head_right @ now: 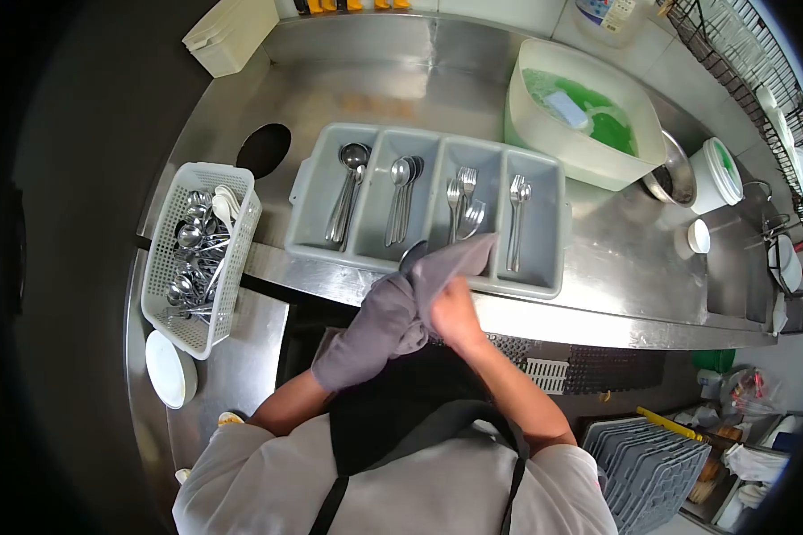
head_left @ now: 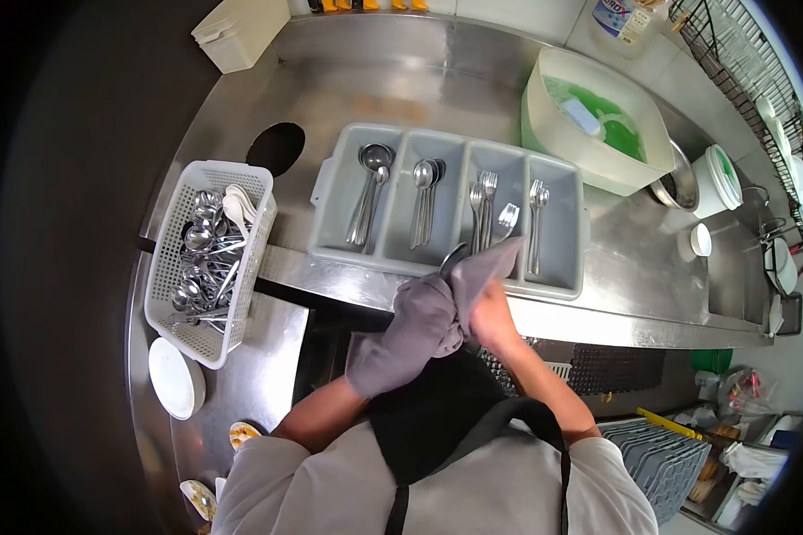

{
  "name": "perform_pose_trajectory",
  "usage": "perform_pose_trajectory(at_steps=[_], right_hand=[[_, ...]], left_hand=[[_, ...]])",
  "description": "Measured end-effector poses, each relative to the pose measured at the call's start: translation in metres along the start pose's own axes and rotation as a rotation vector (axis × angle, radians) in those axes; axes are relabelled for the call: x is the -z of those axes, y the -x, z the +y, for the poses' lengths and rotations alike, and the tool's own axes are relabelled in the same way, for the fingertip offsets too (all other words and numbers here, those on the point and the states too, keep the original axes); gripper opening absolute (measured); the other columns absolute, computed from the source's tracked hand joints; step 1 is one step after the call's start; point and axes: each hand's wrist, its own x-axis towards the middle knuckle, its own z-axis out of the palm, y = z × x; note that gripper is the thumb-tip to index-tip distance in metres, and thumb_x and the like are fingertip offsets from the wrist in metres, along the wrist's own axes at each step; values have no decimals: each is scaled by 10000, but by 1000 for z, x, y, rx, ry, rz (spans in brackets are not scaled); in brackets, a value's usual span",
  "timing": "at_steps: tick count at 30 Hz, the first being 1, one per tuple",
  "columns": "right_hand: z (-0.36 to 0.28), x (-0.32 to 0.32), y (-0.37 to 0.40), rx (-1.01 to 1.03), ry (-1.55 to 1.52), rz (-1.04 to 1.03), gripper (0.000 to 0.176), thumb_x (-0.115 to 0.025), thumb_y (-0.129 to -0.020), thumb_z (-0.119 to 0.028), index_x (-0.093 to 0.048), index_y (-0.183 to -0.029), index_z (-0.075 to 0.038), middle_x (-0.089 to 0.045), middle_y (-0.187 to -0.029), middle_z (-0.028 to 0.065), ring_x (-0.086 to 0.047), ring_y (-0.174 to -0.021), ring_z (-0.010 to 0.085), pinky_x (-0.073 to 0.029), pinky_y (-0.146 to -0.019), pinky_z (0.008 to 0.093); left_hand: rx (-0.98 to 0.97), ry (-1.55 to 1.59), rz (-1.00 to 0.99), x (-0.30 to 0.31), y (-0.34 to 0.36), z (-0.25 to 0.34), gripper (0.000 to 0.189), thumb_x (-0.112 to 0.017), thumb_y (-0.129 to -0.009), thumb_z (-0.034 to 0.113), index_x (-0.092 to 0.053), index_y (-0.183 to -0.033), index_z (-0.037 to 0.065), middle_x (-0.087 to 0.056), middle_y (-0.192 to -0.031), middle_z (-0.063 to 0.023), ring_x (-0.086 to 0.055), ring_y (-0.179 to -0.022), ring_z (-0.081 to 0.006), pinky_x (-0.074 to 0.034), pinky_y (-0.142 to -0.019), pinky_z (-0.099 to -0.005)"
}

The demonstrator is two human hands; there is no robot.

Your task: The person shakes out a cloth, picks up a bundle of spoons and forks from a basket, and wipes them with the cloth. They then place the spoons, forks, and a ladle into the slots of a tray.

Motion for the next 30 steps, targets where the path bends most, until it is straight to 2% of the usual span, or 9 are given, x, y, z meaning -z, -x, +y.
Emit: perform_pose_trajectory(at_steps=[3, 4, 6, 9, 15, 20, 23, 26, 30], right_hand=[[3, 12, -6, -371, -384, -138, 188, -494, -920, -129, -612, -966, 9, -630, -884, 99, -598, -840, 165, -489, -735, 294], [1, 17, -12, -438, -530, -146, 204, -493, -937, -158, -597, -1011, 0, -619, -913, 91, -606, -856, 175, -502, -758, 310], [2, 16, -9, -481, -620, -117, 224, -495, -941, -181, -576, -1048, -1, -612, -929, 85, -610, -858, 180, -508, -769, 318], [2, 18, -5, -271, -509, -183, 230, -552, -907, -138, -545, -1094, -4, -608, -948, 72, -607, -888, 186, -500, -804, 318], [27, 32, -37, 556, 398, -175, 192, -588, -774, 35, -596, -961, -6, -634, -897, 58, -595, -888, 155, -471, -831, 320], [2, 19, -34, -80, -62, 52, 133, -519, -859, -70, -612, -866, 26, -632, -811, 66, -593, -799, 149, -484, -762, 328], [22, -27, 2, 179, 27, -166, 123, -506, -869, -68, -594, -871, 17, -624, -802, 73, -586, -784, 152, -475, -649, 353], [3, -26, -16, -201, 113, -373, 181, -501, -884, -129, -576, -966, 14, -619, -870, 93, -588, -827, 182, -484, -688, 363], [32, -38, -57, -479, -308, -249, 254, -478, -914, -198, -557, -1064, -9, -615, -936, 100, -592, -831, 207, -493, -728, 363]], left_hand=[[224, 1052, -86, 9, -6, 8, 350, -415, -991, 329, -580, -1039, 24, -583, -839, -70, -568, -765, -167, -466, -659, -298], [270, 1493, -402, 20, -4, -10, 363, -411, -996, 344, -571, -1089, 31, -595, -892, -71, -579, -793, -155, -480, -677, -288], [484, 1785, -595, 28, -1, -15, 382, -404, -1003, 354, -543, -1169, 40, -597, -1000, -68, -589, -856, -126, -496, -715, -264], [770, 1467, -269, 41, -2, 25, 398, -401, -1007, 337, -479, -1259, 39, -567, -1131, -58, -584, -927, -92, -502, -759, -234], [600, 899, -291, 41, 10, 33, 414, -419, -997, 258, -393, -1328, 10, -544, -1179, -62, -571, -1002, -117, -487, -827, -263], [475, -366, -467, 37, -14, 49, 215, -455, -928, 122, -538, -1081, -4, -581, -891, -61, -586, -854, -153, -479, -738, -297], [343, 662, 185, 1, 20, 10, 136, -451, -926, 113, -533, -835, 53, -550, -742, -7, -535, -608, -91, -446, -498, -270], [474, 799, 89, 27, 17, 13, 137, -432, -940, 114, -542, -893, 47, -551, -792, -13, -527, -660, -77, -446, -533, -266], [514, 860, 46, 52, 21, 2, 244, -410, -987, 176, -577, -1065, 17, -592, -946, -58, -565, -861, -121, -477, -752, -284]])
